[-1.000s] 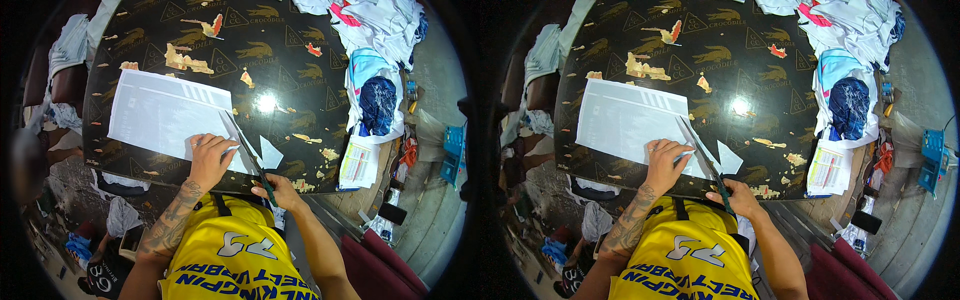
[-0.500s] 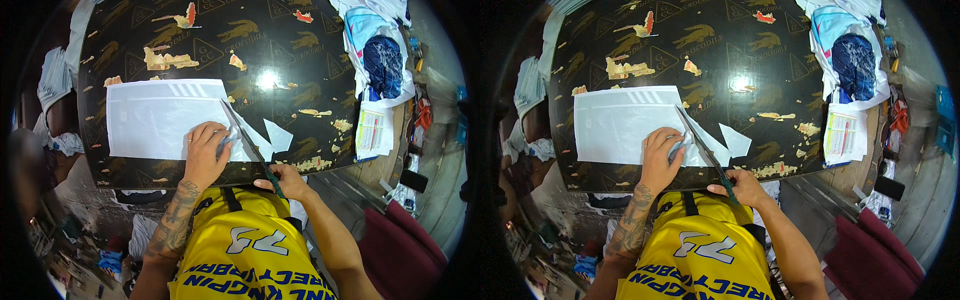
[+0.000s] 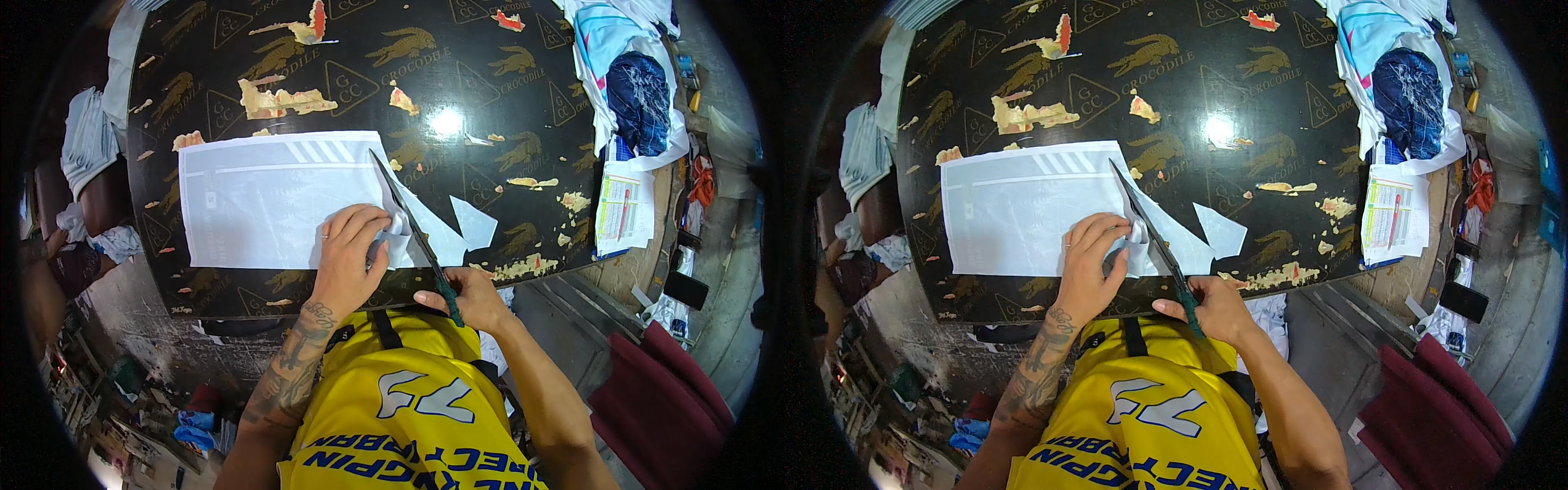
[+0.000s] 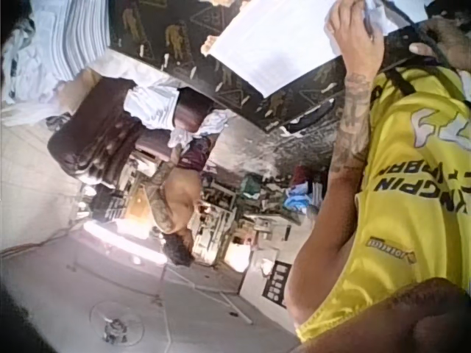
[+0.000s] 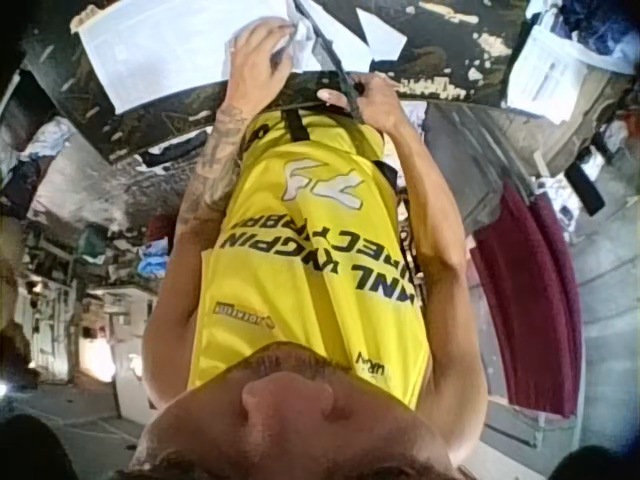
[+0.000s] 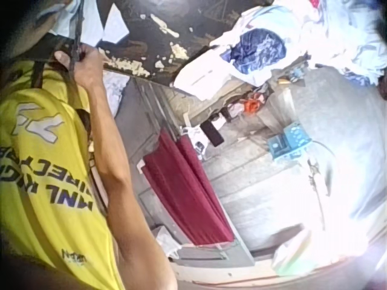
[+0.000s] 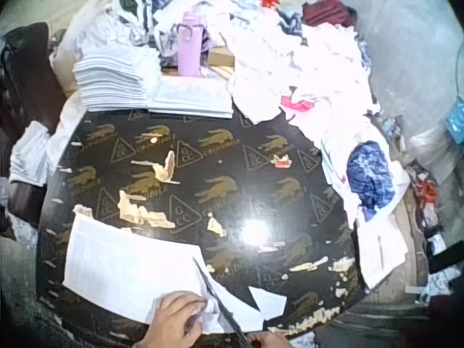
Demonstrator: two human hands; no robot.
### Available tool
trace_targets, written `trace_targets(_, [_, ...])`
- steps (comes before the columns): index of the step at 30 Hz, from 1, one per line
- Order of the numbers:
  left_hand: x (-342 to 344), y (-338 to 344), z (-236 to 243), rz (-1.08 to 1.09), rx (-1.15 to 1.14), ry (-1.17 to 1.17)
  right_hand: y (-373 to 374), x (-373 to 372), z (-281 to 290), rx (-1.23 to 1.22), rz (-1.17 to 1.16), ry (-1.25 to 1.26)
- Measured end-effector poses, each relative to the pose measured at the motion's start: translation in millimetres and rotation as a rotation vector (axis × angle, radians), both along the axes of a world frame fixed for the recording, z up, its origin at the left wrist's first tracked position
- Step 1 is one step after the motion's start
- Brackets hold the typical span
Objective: The person uses shears to cut a large white sheet of fabric on a cluttered table. They repeatedly fold the fabric, cut along the edges, and stack the cut pieces. Another person is visible in the background handling other items.
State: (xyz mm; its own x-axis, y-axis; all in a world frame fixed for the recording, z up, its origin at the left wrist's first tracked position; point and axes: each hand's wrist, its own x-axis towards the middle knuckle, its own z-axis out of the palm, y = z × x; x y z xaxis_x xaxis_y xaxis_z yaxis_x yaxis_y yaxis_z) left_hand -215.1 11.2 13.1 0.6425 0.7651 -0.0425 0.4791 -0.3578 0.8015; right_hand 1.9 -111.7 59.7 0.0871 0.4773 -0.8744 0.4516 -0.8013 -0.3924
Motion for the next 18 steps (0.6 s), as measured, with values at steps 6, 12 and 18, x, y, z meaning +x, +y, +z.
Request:
trace_targets(6, [-2.3, 1.1, -4.6, 0.006, -0.017, -0.030, 15.6, -8.1, -0.2, -0.004, -0.103, 0.074])
trace_targets(12, [-4.9, -0.1, -8.7, 0.016, -0.040, -0.046, 27.3, -15.8, -2.2, 0.122, -0.156, 0.028])
trace_targets(18, [2.5, -1.0, -11.7, 0.067, -0.007, -0.048, 17.4, -10.2, -9.6, 0.210, -0.143, -0.065])
